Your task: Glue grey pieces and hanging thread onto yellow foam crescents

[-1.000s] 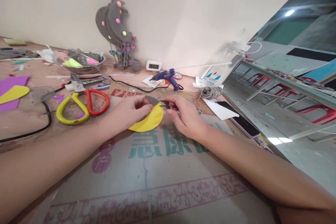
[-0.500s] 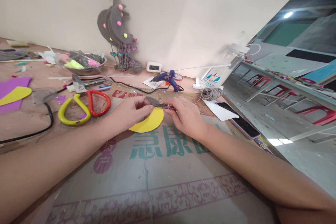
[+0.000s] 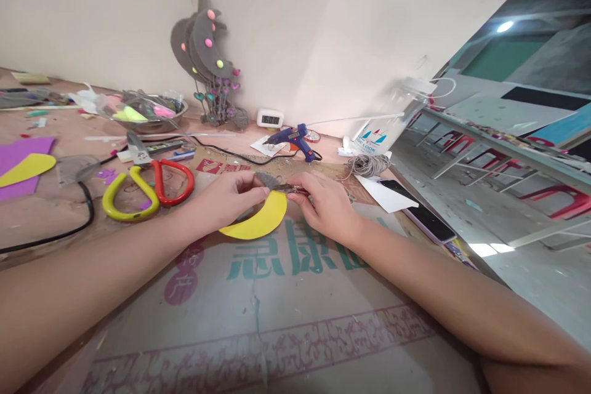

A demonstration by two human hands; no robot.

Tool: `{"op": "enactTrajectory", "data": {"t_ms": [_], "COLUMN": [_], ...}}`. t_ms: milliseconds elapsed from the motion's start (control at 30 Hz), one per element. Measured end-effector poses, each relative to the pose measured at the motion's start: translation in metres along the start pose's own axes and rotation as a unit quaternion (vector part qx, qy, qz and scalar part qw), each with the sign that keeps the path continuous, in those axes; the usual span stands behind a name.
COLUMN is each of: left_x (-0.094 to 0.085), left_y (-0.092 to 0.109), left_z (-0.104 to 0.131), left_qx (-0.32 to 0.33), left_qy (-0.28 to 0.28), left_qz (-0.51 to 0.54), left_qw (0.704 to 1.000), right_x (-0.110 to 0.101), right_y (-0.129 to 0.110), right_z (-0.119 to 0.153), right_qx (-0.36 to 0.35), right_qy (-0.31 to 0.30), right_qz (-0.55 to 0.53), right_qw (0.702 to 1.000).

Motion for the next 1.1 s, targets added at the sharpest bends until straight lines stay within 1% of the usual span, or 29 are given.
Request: {"op": "enactTrajectory", "data": {"t_ms": [367, 600, 767, 967, 1100], "left_x": [0.0013, 0.0002, 0.0008, 0.0013, 0.0018], "left_y": [0.0014, -0.0012, -0.0011, 0.0016, -0.0005], "left_z": [0.0005, -0.0007, -0.0008, 0.0, -0.0002], "left_qx": [-0.016, -0.015, -0.017, -0.008, -0.028], "left_qy": [-0.003, 0.003, 0.001, 0.0, -0.006], "left_qz": [0.012, 0.012, 0.003, -0.01, -0.005], "left_qw": [1.0, 1.0, 1.0, 1.0, 1.0], "right_x": [-0.0002, -0.0018, 0.0002, 0.0, -0.0007], "right_y": [-0.0003, 0.0014, 0.0035, 0.0023, 0.0012], "right_z": [-0.0004, 0.0007, 0.001, 0.0009, 0.0003], "right_qx": [-0.013, 0.014, 0.024, -0.006, -0.017], "right_qy": [0.02, 0.029, 0.017, 0.023, 0.03], "right_qz": [0.003, -0.023, -0.016, -0.013, -0.007], "right_qw": [1.0, 0.999, 0.999, 1.0, 0.999]}}
Point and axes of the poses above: each hand's wrist, its own z-axis away from the middle knuckle, its own x-axis out of the palm, y = z × x, the point moved 5 cm from there along -z, towards the middle knuckle, and after that the axes turned 10 degrees about z, right-handed, at the moved point
